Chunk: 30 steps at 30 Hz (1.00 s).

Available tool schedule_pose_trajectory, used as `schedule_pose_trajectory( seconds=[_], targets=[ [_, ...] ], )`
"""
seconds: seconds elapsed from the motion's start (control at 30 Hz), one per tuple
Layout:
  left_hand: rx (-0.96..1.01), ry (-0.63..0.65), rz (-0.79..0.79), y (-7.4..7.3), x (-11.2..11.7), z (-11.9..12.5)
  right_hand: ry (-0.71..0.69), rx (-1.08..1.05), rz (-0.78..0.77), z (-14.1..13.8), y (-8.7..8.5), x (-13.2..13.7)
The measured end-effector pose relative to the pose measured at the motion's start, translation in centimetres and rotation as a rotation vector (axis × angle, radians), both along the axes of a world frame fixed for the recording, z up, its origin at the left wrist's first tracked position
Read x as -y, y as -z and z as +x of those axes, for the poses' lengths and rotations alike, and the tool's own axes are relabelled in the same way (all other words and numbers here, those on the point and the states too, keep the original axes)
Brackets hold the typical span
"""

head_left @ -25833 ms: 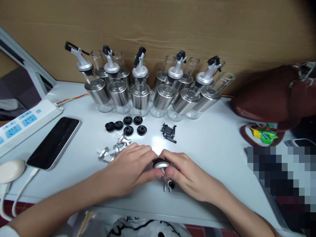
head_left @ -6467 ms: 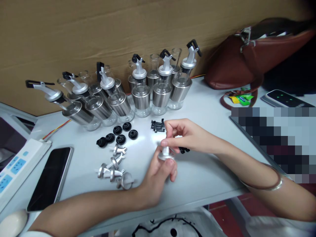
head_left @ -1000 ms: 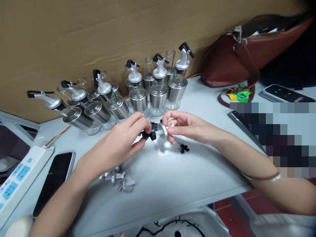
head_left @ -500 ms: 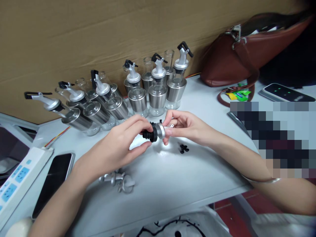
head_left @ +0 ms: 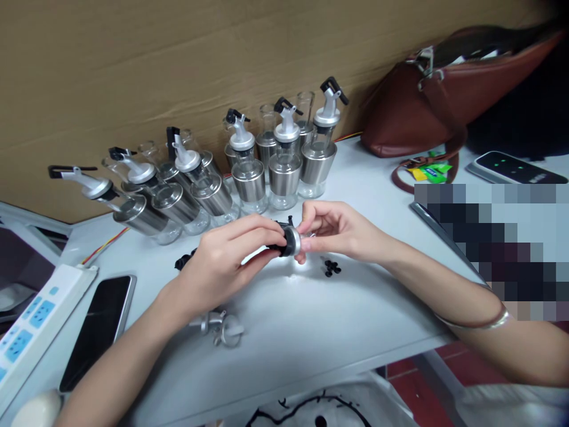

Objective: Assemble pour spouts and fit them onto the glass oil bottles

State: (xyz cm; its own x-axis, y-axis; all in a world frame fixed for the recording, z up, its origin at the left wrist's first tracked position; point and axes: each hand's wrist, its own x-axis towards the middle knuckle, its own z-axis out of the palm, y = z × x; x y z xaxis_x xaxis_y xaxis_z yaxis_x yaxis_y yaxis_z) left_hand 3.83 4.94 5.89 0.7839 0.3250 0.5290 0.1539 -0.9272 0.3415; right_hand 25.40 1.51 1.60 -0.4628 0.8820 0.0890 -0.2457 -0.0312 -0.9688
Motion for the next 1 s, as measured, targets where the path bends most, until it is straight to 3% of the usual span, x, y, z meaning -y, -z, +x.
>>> schedule_pose_trajectory(
  seconds=[0.23, 0.5, 0.7, 0.83, 0.93, 1.0],
  targets=[
    [0.104, -0.009, 0.002, 0.5, 0.2, 0.2, -0.009, -0.036, -0.025, -0.2, 0.2, 0.3],
    [0.080, 0.024, 0.014, 1.2, 0.2, 0.2, -0.006, -0.034, -0.039, -0.4, 0.2, 0.3],
    [0.076, -0.005, 0.042, 0.7, 0.3, 0.2, 0.008, -0.046, -0.029, -0.7, 0.4, 0.4],
    [0.156, -0.074, -0.076, 0.9, 0.4, 0.4, 0.139, 0.016, 0.155, -1.0, 0.6, 0.3],
    [0.239, -0.141, -0.261, 1.5, 0.3, 0.4, 0.314, 0.211, 0.384, -1.0, 0.7, 0.2],
    [0.242, -0.181, -0.323, 1.9, 0.3, 0.5, 0.353, 0.327, 0.489, -0.9, 0.7, 0.3]
  ],
)
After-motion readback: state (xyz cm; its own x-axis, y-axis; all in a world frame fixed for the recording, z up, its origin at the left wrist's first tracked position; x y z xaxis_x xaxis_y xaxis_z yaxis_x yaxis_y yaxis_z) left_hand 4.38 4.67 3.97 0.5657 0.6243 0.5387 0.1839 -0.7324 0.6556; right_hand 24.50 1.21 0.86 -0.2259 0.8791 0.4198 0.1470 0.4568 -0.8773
